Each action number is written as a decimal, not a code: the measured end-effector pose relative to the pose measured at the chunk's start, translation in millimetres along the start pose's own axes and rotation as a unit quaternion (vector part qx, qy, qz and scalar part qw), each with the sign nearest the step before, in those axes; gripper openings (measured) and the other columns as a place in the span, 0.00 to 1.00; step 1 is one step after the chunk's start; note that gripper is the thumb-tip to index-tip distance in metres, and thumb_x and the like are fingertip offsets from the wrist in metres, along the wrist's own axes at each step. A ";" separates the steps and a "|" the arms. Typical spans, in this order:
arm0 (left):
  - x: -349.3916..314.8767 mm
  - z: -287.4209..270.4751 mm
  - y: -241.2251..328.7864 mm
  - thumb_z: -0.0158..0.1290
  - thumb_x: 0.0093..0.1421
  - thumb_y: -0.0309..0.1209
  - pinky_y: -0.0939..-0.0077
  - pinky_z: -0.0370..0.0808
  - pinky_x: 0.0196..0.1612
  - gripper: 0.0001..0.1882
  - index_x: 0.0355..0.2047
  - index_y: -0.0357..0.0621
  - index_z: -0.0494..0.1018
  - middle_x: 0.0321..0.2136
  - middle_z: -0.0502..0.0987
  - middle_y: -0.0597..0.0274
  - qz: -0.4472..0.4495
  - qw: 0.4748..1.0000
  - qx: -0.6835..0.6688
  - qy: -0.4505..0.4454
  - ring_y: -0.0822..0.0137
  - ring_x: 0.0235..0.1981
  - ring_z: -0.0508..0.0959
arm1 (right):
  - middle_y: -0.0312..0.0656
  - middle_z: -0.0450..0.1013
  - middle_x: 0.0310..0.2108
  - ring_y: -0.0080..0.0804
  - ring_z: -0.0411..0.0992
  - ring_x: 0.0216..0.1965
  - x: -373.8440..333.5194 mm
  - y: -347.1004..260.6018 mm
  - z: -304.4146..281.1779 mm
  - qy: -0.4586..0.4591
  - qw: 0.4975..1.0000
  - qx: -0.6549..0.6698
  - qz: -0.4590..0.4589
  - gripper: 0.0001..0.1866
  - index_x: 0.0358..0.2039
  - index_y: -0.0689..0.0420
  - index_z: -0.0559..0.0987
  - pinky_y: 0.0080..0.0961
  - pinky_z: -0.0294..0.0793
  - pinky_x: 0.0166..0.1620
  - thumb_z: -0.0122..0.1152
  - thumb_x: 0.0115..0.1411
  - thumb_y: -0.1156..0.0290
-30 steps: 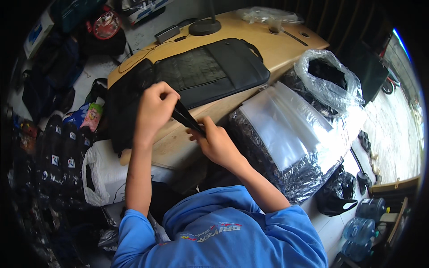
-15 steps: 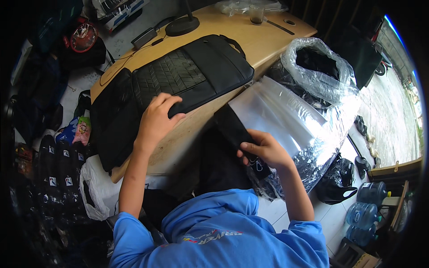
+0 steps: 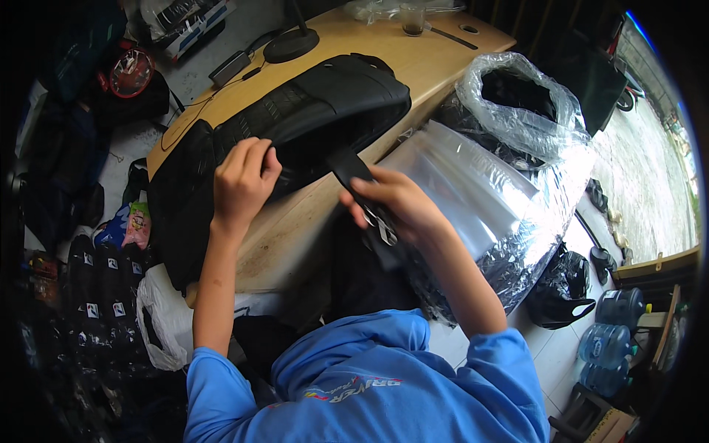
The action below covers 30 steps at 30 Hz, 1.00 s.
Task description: The person inserts a black bag into a clear plastic sleeve and then attaches a shoulder strap to a second black bag before placing it in another plastic sleeve.
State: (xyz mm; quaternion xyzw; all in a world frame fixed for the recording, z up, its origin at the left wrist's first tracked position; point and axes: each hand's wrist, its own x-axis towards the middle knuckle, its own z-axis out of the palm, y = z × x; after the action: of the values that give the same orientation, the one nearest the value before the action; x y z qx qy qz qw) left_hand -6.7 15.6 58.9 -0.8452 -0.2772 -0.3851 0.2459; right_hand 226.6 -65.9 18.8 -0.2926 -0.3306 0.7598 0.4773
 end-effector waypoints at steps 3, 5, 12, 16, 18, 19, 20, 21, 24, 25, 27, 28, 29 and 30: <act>9.1 -1.5 -1.0 0.55 0.49 0.22 0.72 0.76 0.26 0.05 0.28 0.36 0.72 0.25 0.73 0.57 -0.032 0.999 -0.008 0.026 0.59 0.24 0.77 | 0.44 0.72 0.31 0.28 0.74 0.26 54.4 -12.7 32.8 0.072 0.995 0.062 -0.011 0.08 0.38 0.66 0.68 0.20 0.77 0.29 0.48 0.63 0.73; 19.5 -0.7 3.5 0.55 0.50 0.22 0.69 0.75 0.26 0.05 0.28 0.36 0.72 0.25 0.74 0.54 -0.075 0.994 -0.063 0.042 0.55 0.24 0.77 | 0.52 0.72 0.33 0.38 0.75 0.28 106.1 -15.6 38.7 0.126 0.982 0.134 -0.049 0.12 0.44 0.72 0.68 0.30 0.79 0.31 0.43 0.63 0.78; 49.9 -0.8 12.1 0.56 0.51 0.24 0.72 0.70 0.23 0.05 0.28 0.35 0.74 0.21 0.74 0.55 -0.145 0.983 -0.104 0.035 0.62 0.18 0.74 | 0.52 0.75 0.33 0.41 0.76 0.32 216.9 -9.8 24.0 0.314 0.925 -0.166 -0.137 0.13 0.36 0.68 0.77 0.35 0.76 0.35 0.54 0.54 0.71; 48.0 -5.9 2.6 0.56 0.51 0.24 0.72 0.69 0.23 0.05 0.27 0.35 0.74 0.20 0.74 0.55 -0.154 0.980 -0.128 0.019 0.63 0.17 0.73 | 0.48 0.77 0.33 0.36 0.77 0.33 210.9 -6.6 27.1 0.251 0.830 -0.456 -0.200 0.15 0.35 0.64 0.79 0.30 0.75 0.36 0.60 0.50 0.67; 47.3 -6.8 1.5 0.56 0.51 0.24 0.73 0.69 0.23 0.05 0.27 0.35 0.74 0.19 0.74 0.56 -0.150 0.981 -0.118 0.027 0.64 0.17 0.73 | 0.48 0.77 0.32 0.36 0.77 0.33 206.7 -4.3 13.6 0.245 0.885 -0.372 -0.137 0.14 0.33 0.64 0.79 0.30 0.75 0.35 0.59 0.50 0.67; 48.3 -6.0 0.1 0.56 0.51 0.24 0.73 0.69 0.23 0.05 0.27 0.35 0.74 0.19 0.74 0.56 -0.151 0.981 -0.117 0.028 0.64 0.17 0.73 | 0.47 0.77 0.32 0.35 0.77 0.34 206.6 -3.3 8.8 0.235 0.927 -0.281 -0.073 0.12 0.32 0.64 0.79 0.31 0.76 0.35 0.59 0.50 0.68; 49.6 -5.6 -0.5 0.56 0.51 0.24 0.73 0.69 0.23 0.04 0.27 0.35 0.74 0.19 0.73 0.56 -0.139 0.982 -0.122 0.022 0.64 0.17 0.72 | 0.46 0.76 0.31 0.34 0.76 0.33 203.8 -3.1 5.4 0.169 0.966 -0.183 -0.068 0.10 0.31 0.65 0.78 0.30 0.77 0.35 0.57 0.52 0.71; 49.1 -6.6 -0.7 0.56 0.51 0.24 0.73 0.68 0.23 0.04 0.27 0.35 0.75 0.19 0.73 0.56 -0.127 0.984 -0.126 0.016 0.64 0.17 0.72 | 0.46 0.76 0.31 0.34 0.76 0.33 205.2 -2.9 6.2 0.118 0.986 -0.103 -0.062 0.10 0.31 0.65 0.78 0.30 0.77 0.34 0.56 0.52 0.71; 48.9 -4.7 7.2 0.56 0.51 0.24 0.74 0.68 0.22 0.04 0.27 0.36 0.75 0.18 0.73 0.56 -0.129 0.981 -0.144 0.020 0.65 0.16 0.72 | 0.46 0.75 0.30 0.34 0.76 0.31 215.7 1.5 11.3 0.044 0.995 0.041 -0.080 0.09 0.31 0.64 0.78 0.29 0.77 0.32 0.55 0.53 0.72; 50.7 -1.9 10.0 0.56 0.51 0.24 0.74 0.68 0.22 0.04 0.27 0.36 0.75 0.18 0.73 0.56 -0.126 0.981 -0.143 0.020 0.65 0.16 0.72 | 0.46 0.75 0.30 0.33 0.76 0.30 217.8 0.6 9.4 0.036 0.992 0.067 -0.097 0.09 0.31 0.64 0.78 0.29 0.76 0.32 0.55 0.53 0.72; 50.7 0.2 12.1 0.56 0.51 0.24 0.74 0.68 0.21 0.04 0.26 0.36 0.75 0.18 0.73 0.57 -0.121 0.980 -0.158 0.021 0.65 0.16 0.71 | 0.46 0.75 0.29 0.33 0.76 0.29 216.2 -0.1 9.3 0.018 0.987 0.094 -0.128 0.09 0.31 0.64 0.77 0.28 0.76 0.31 0.54 0.54 0.72; 52.7 2.6 13.0 0.57 0.50 0.24 0.75 0.68 0.21 0.04 0.26 0.36 0.75 0.18 0.73 0.57 -0.128 0.976 -0.173 0.011 0.67 0.16 0.71 | 0.46 0.75 0.29 0.33 0.75 0.28 212.6 -3.5 4.4 0.018 0.985 0.088 -0.149 0.08 0.31 0.64 0.77 0.28 0.76 0.30 0.54 0.54 0.73; 51.9 1.5 12.5 0.57 0.50 0.24 0.75 0.68 0.21 0.04 0.26 0.36 0.75 0.18 0.73 0.57 -0.131 0.976 -0.171 0.008 0.67 0.16 0.71 | 0.46 0.75 0.28 0.33 0.75 0.28 205.0 -1.4 4.6 0.026 0.983 0.074 -0.165 0.08 0.31 0.64 0.77 0.28 0.76 0.30 0.54 0.54 0.73; 49.8 -1.5 10.6 0.57 0.50 0.24 0.75 0.68 0.21 0.04 0.26 0.36 0.75 0.18 0.73 0.58 -0.135 0.972 -0.192 -0.009 0.67 0.16 0.71 | 0.46 0.75 0.28 0.33 0.75 0.27 192.7 3.8 7.4 0.052 0.981 0.042 -0.184 0.08 0.31 0.64 0.77 0.27 0.76 0.29 0.53 0.54 0.73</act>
State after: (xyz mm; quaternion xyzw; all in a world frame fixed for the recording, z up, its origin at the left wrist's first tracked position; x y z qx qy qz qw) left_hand 26.8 20.8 96.9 -0.8347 -0.3118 -0.4533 0.0221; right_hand 147.1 108.3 -4.6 -0.2453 -0.3214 0.6563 0.6370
